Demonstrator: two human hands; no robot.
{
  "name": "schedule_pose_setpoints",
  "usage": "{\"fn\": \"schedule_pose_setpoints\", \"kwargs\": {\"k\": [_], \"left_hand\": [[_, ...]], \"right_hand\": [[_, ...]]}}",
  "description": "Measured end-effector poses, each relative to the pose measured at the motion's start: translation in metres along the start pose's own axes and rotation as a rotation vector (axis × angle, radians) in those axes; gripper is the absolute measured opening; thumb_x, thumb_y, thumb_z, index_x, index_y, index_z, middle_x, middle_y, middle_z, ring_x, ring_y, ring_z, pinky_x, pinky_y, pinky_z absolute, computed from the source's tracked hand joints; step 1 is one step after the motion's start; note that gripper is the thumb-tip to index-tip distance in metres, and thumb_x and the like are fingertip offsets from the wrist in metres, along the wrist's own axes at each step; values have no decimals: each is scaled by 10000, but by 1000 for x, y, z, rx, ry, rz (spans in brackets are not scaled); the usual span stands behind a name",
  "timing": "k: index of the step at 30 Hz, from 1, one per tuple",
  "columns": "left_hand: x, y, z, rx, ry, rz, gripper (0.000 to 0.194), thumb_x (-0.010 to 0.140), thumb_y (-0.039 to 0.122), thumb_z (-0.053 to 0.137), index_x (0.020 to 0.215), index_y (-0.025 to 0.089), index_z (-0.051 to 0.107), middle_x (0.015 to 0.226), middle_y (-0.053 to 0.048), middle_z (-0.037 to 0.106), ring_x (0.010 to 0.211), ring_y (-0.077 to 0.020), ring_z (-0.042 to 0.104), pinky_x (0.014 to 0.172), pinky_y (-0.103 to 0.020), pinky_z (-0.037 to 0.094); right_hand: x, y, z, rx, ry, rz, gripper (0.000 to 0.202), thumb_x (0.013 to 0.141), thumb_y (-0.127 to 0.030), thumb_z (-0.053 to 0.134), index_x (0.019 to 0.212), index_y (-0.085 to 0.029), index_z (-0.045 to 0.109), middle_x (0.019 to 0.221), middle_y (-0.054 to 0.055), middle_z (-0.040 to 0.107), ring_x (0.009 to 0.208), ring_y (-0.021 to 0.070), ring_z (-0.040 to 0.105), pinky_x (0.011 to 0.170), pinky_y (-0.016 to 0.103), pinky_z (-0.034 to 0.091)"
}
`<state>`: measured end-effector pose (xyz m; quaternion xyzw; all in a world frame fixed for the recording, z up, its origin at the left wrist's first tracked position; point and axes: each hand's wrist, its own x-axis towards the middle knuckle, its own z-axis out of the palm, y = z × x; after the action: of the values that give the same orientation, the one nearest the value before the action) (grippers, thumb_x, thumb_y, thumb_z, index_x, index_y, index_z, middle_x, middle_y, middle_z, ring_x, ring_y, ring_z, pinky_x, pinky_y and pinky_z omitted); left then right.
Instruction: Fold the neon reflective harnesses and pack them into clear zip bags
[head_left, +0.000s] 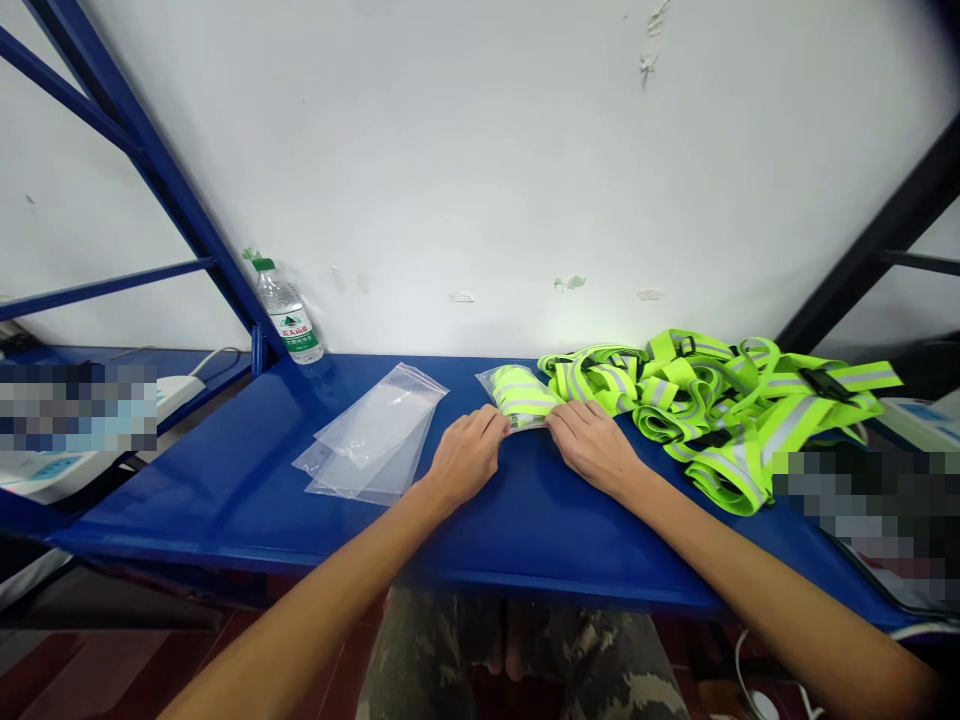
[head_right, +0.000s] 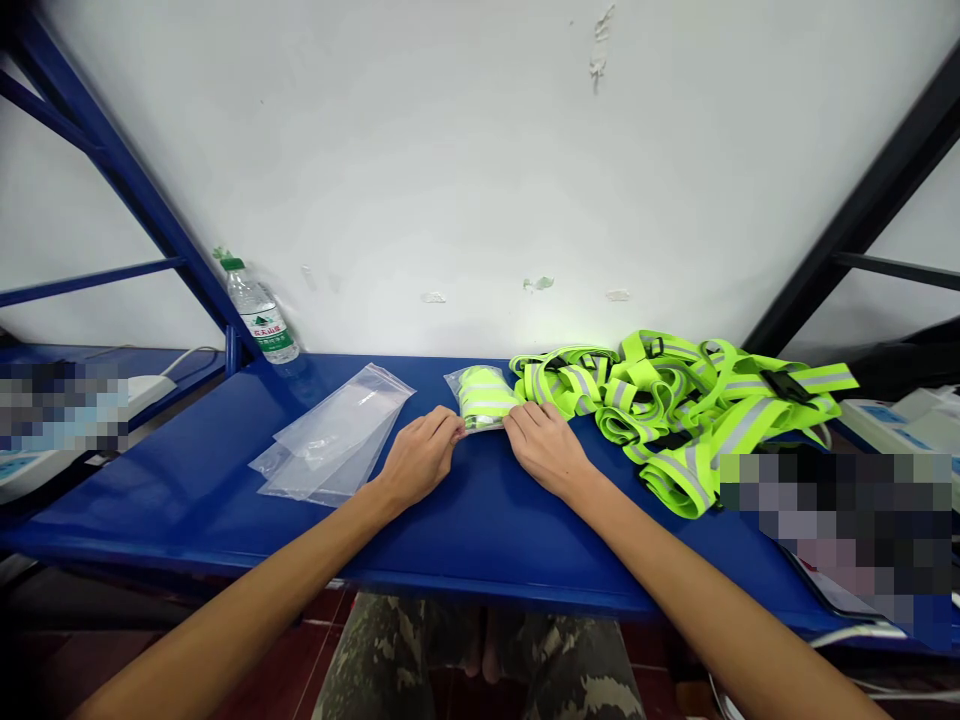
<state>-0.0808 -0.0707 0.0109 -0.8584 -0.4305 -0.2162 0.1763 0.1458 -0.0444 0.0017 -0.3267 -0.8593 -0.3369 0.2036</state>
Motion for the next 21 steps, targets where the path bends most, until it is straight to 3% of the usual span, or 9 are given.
{"fn": "schedule_pose_setpoints", "kwargs": {"k": [7, 14, 21], "left_hand": [[-1, -10, -2, -132, 110, -201, 130, 950, 139, 385, 933, 178, 508, 948, -60, 581, 840, -177, 563, 751, -302, 462], [2, -4, -4, -159, 74, -114, 124, 944, 170, 385, 965, 176, 507, 1005, -82, 571, 919, -201, 550, 815, -330, 458], [1, 1, -2, -1, 22, -4, 114, 935, 232, 460, 948, 165, 551, 1019, -93, 598, 904, -220, 520, 740, -355, 408]], "right_hand": [[-23, 27, 1, 59, 1, 98, 156, 892, -87, 494, 912, -102, 648, 904, 129, 642, 900, 246, 521, 764, 345, 359], [-18, 14, -2, 132, -5, 81, 133, 908, -178, 530, 942, -118, 643, 915, 110, 647, 901, 239, 530, 785, 356, 364], [-19, 17, 1, 146, 38, 30, 150, 918, -125, 499, 902, -129, 648, 871, 107, 649, 887, 234, 518, 771, 361, 355]]}}
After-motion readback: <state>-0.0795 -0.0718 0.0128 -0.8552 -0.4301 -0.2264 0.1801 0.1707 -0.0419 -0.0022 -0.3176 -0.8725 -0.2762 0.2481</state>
